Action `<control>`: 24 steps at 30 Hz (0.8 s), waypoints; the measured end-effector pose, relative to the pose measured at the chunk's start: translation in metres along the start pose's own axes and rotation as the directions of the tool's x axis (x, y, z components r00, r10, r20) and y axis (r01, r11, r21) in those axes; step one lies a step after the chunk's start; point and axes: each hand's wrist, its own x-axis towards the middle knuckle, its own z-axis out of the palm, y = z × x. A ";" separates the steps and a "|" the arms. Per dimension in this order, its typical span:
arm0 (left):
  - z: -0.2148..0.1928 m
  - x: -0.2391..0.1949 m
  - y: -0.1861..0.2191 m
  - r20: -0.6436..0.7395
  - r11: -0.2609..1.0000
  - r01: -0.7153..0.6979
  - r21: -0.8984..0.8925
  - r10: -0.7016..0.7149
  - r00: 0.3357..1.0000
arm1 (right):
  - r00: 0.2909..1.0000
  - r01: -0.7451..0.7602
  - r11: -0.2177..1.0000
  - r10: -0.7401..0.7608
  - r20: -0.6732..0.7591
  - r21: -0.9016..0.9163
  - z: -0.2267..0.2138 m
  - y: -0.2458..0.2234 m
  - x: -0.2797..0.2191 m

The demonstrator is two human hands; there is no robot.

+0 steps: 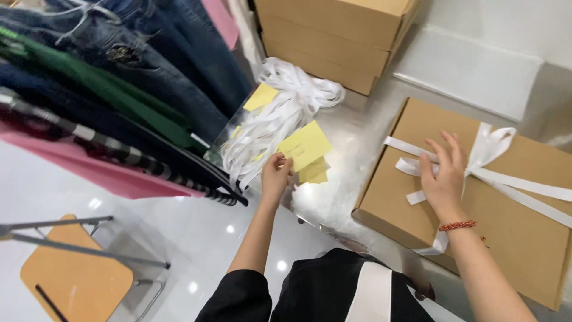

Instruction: The person places a plastic-wrapped item into a cardboard box, closes the box, and ties it with a white ribbon. They then handle a stack of tied boxes and later fold a white ribbon on the table.

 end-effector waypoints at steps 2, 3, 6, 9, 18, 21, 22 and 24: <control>-0.035 0.020 -0.059 -0.029 0.995 -0.072 0.072 0.074 0.997 | 0.997 0.061 0.998 -0.063 0.050 0.027 0.037 -0.012 0.004; -0.051 0.031 -0.087 -0.021 0.977 -0.150 0.152 0.155 0.988 | 0.991 0.107 0.994 -0.109 0.076 0.037 0.055 -0.019 0.007; -0.063 0.011 -0.108 -0.057 0.996 -0.030 0.081 0.035 0.998 | 0.976 0.103 0.994 -0.108 0.190 0.038 0.096 -0.041 0.009; -0.067 0.003 -0.113 -0.006 1.000 0.015 -0.024 -0.015 1.000 | 0.933 0.081 0.979 -0.007 0.360 -0.189 0.113 -0.043 0.002; -0.072 0.048 -0.073 0.212 0.993 0.081 -0.087 -0.061 0.975 | 0.940 0.035 0.991 0.012 0.341 -0.130 0.109 -0.046 0.003; -0.083 0.082 -0.068 0.191 0.998 0.013 -0.058 -0.002 0.982 | 0.936 0.011 0.992 0.033 0.349 -0.123 0.104 -0.053 0.005; -0.087 0.080 -0.062 0.195 0.998 0.014 -0.057 -0.002 0.981 | 0.937 0.009 0.992 0.036 0.348 -0.126 0.105 -0.052 0.005; -0.096 0.072 -0.052 0.149 1.000 -0.017 0.009 0.015 0.989 | 0.949 0.022 0.996 0.007 0.316 -0.085 0.107 -0.051 0.004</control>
